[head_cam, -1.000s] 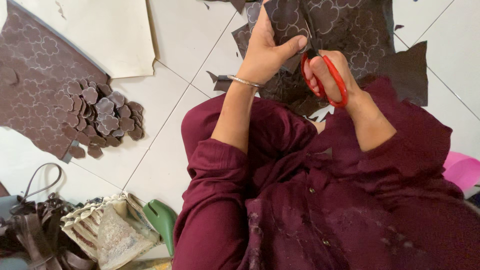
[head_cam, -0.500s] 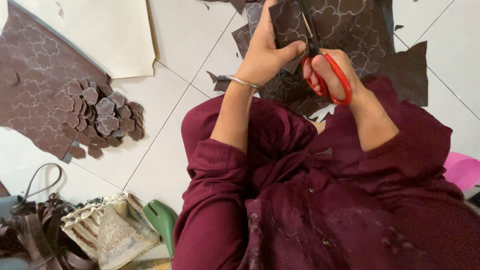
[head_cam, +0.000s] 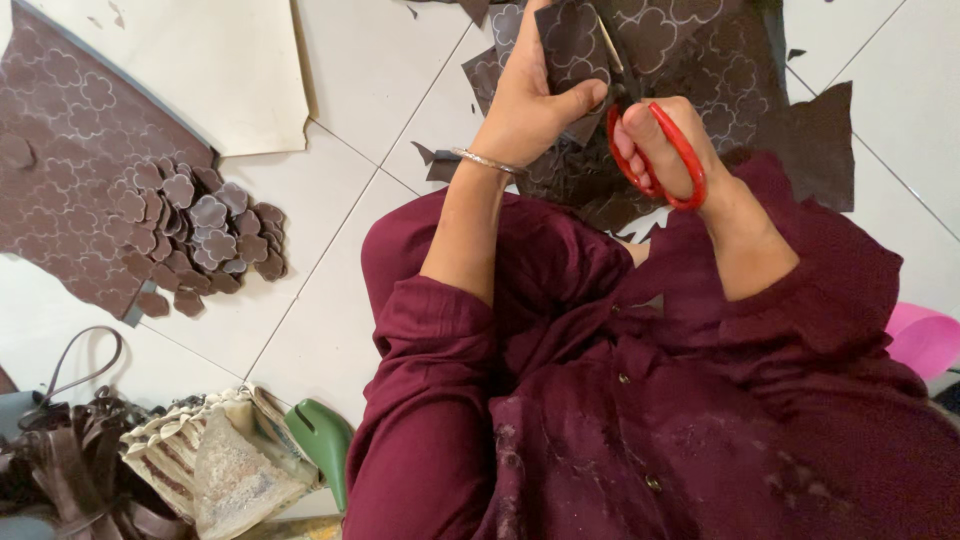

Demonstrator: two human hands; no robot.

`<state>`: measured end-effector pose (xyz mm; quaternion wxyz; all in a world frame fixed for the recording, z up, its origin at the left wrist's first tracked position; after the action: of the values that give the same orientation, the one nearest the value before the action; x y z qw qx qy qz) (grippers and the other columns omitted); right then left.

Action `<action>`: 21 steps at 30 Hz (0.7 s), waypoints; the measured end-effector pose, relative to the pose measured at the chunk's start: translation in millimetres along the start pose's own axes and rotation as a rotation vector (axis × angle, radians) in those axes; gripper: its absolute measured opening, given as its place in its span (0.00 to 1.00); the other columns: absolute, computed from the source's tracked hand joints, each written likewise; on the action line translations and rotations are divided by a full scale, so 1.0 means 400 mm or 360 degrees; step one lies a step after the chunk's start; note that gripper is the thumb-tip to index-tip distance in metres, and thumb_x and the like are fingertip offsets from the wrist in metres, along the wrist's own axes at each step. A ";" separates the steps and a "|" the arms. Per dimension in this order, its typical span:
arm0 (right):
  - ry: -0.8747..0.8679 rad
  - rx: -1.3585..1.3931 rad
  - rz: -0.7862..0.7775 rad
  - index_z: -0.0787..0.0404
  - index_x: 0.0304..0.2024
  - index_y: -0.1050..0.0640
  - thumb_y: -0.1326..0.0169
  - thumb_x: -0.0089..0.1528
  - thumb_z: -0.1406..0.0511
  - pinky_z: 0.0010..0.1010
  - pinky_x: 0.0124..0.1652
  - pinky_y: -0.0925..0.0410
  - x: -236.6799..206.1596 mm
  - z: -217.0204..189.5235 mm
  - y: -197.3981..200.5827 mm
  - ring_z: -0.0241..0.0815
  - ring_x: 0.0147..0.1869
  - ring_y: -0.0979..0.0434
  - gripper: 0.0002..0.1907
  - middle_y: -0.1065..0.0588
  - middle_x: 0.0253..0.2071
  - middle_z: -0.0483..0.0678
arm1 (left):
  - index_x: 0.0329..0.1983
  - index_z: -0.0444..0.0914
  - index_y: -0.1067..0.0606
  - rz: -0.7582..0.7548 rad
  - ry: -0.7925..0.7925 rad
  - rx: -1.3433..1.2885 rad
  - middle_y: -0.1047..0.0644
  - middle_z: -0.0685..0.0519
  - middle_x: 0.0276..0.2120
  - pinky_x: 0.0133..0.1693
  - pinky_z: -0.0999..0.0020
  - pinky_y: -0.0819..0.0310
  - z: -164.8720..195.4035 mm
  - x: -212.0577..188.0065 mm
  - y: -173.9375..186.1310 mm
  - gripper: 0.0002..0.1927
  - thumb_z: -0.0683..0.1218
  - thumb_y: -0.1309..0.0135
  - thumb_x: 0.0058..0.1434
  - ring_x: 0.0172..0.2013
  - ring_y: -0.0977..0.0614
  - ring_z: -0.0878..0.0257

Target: The person sits on the floor and uses red-handled scissors to cut flower-shaped pieces from a sheet of patterned brown material. They hold the material with one hand and cut along the outlines with the other, placing the finished pieces into a pile on the floor.

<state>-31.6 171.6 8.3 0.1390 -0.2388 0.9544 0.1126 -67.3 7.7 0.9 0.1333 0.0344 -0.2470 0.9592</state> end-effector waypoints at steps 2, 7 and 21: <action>0.0008 0.0005 0.0009 0.62 0.26 0.30 0.54 0.65 0.33 0.22 0.20 0.41 0.001 0.004 0.004 0.31 0.20 0.35 0.39 0.35 0.20 0.43 | 0.78 0.40 0.48 0.0014 0.0039 0.0017 0.29 0.51 0.57 0.57 0.70 0.24 -0.001 0.000 -0.004 0.45 0.26 0.41 0.63 0.55 0.26 0.65; -0.0085 0.0058 0.0065 0.62 0.31 0.28 0.54 0.66 0.35 0.23 0.21 0.40 0.008 0.015 0.025 0.31 0.22 0.35 0.37 0.34 0.22 0.41 | 0.75 0.42 0.54 0.0089 0.0155 0.0107 0.29 0.52 0.56 0.52 0.71 0.24 -0.020 -0.003 -0.004 0.50 0.27 0.42 0.57 0.51 0.25 0.64; -0.0024 -0.0705 -0.0021 0.62 0.47 0.23 0.50 0.70 0.45 0.30 0.41 0.31 -0.009 -0.027 0.057 0.38 0.40 0.24 0.26 0.24 0.38 0.45 | 0.60 0.33 0.26 0.0390 -0.0080 0.0031 0.20 0.52 0.48 0.50 0.71 0.23 -0.027 0.001 0.108 0.15 0.35 0.42 0.71 0.46 0.20 0.67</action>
<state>-41.9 189.7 22.9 0.0910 -0.2690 0.9037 0.3203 -79.4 -23.4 -28.4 0.0085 0.0294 -0.2432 0.9695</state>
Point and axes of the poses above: each hand's wrist, its own x-axis towards the middle knuckle, its own y-axis out of the back of the hand, z = x × y, the point moved 8 cm from there along x, towards the middle knuckle
